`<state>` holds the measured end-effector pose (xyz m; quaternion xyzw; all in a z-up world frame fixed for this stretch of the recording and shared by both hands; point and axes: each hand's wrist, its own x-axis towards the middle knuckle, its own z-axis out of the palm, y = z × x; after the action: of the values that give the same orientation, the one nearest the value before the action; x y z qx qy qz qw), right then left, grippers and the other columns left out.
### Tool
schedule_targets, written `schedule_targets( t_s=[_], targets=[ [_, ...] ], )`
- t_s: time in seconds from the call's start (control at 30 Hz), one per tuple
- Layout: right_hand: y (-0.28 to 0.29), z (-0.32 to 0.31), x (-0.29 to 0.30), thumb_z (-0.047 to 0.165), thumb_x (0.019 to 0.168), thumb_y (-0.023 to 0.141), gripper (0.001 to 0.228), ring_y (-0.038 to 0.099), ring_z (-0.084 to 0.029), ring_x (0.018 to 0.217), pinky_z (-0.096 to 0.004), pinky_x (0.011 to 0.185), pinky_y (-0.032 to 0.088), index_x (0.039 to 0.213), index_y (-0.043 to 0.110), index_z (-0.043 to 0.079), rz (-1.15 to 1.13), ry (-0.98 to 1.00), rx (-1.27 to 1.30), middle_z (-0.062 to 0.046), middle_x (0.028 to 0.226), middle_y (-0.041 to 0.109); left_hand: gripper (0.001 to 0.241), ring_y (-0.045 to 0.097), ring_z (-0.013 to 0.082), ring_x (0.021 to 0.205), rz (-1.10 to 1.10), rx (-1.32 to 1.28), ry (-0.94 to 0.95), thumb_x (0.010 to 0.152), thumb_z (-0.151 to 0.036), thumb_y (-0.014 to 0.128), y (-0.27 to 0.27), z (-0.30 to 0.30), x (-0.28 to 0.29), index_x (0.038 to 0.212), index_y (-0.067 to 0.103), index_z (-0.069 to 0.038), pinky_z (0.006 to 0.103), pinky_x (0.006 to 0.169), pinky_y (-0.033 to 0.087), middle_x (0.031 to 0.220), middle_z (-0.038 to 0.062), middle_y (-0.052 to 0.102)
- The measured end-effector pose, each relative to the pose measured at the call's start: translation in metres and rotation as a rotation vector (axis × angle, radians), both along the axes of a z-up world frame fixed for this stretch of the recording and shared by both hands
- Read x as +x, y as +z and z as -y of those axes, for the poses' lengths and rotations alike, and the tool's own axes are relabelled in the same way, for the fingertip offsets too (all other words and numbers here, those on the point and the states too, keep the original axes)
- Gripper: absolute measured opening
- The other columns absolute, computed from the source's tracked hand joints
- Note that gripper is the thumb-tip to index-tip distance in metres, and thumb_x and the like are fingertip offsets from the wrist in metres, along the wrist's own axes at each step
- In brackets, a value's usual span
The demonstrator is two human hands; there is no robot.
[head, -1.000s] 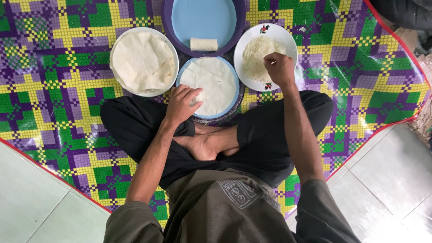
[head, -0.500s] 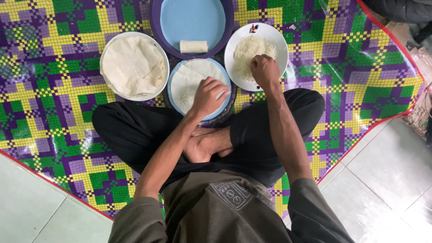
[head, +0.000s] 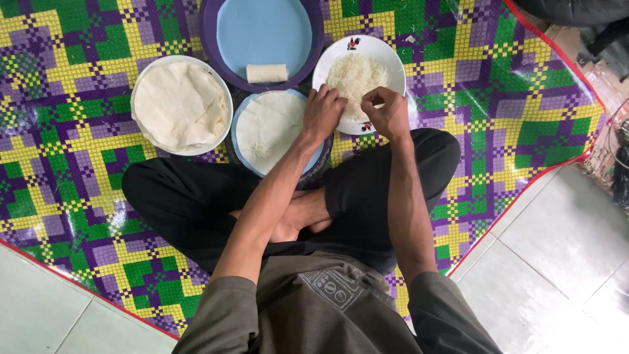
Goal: Rolling thin wrappers with a white filling into cylindrical shapes
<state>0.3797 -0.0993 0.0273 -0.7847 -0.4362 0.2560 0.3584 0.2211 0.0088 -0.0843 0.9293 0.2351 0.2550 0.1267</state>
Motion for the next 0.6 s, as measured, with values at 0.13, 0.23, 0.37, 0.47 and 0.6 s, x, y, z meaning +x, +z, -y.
schedule_targets(
  t_s=[0.13, 0.23, 0.37, 0.47, 0.6],
  targets=[
    [-0.005, 0.0, -0.003, 0.013, 0.083, 0.076, 0.01, 0.076, -0.025, 0.079, -0.038, 0.072, 0.06, 0.091, 0.081, 0.01, -0.013, -0.041, 0.014, -0.01, 0.082, 0.077, 0.005, 0.054, 0.0251, 0.085, 0.039, -0.068, 0.023, 0.089, -0.023, 0.079, -0.005, -0.005, 0.002, 0.086, 0.078, -0.019, 0.0414, 0.074, 0.045, 0.082, 0.002, 0.057],
    [-0.018, -0.007, -0.004, 0.011, 0.083, 0.074, 0.014, 0.076, -0.03, 0.08, -0.041, 0.076, 0.06, 0.095, 0.08, 0.008, 0.031, -0.048, 0.011, -0.012, 0.084, 0.077, 0.009, 0.056, 0.0239, 0.09, 0.063, -0.2, 0.057, 0.082, -0.026, 0.085, -0.001, -0.011, -0.002, 0.085, 0.078, -0.023, 0.0425, 0.077, 0.047, 0.083, -0.002, 0.06],
    [-0.065, -0.017, 0.002, 0.007, 0.086, 0.07, 0.019, 0.075, -0.036, 0.083, -0.049, 0.075, 0.062, 0.101, 0.08, 0.011, 0.186, 0.014, -0.026, -0.014, 0.086, 0.077, 0.01, 0.058, 0.0239, 0.091, 0.096, -0.294, 0.036, 0.082, -0.024, 0.085, 0.006, -0.02, -0.004, 0.087, 0.077, -0.022, 0.0429, 0.079, 0.049, 0.085, -0.003, 0.064],
    [-0.083, -0.019, 0.001, 0.012, 0.087, 0.069, 0.015, 0.073, -0.038, 0.084, -0.051, 0.074, 0.062, 0.097, 0.081, 0.012, 0.291, 0.093, -0.098, -0.014, 0.086, 0.075, 0.007, 0.06, 0.0245, 0.089, 0.147, -0.337, 0.028, 0.086, -0.019, 0.083, 0.034, -0.021, -0.012, 0.088, 0.076, -0.02, 0.0422, 0.079, 0.05, 0.084, -0.002, 0.064],
    [-0.087, -0.02, 0.001, 0.01, 0.086, 0.07, 0.012, 0.071, -0.035, 0.083, -0.048, 0.074, 0.063, 0.092, 0.081, 0.011, 0.424, 0.13, -0.141, -0.012, 0.082, 0.072, 0.008, 0.062, 0.0247, 0.087, 0.233, -0.358, -0.016, 0.087, -0.016, 0.082, 0.06, -0.026, -0.02, 0.088, 0.075, -0.021, 0.041, 0.08, 0.051, 0.083, -0.002, 0.065]
  ],
)
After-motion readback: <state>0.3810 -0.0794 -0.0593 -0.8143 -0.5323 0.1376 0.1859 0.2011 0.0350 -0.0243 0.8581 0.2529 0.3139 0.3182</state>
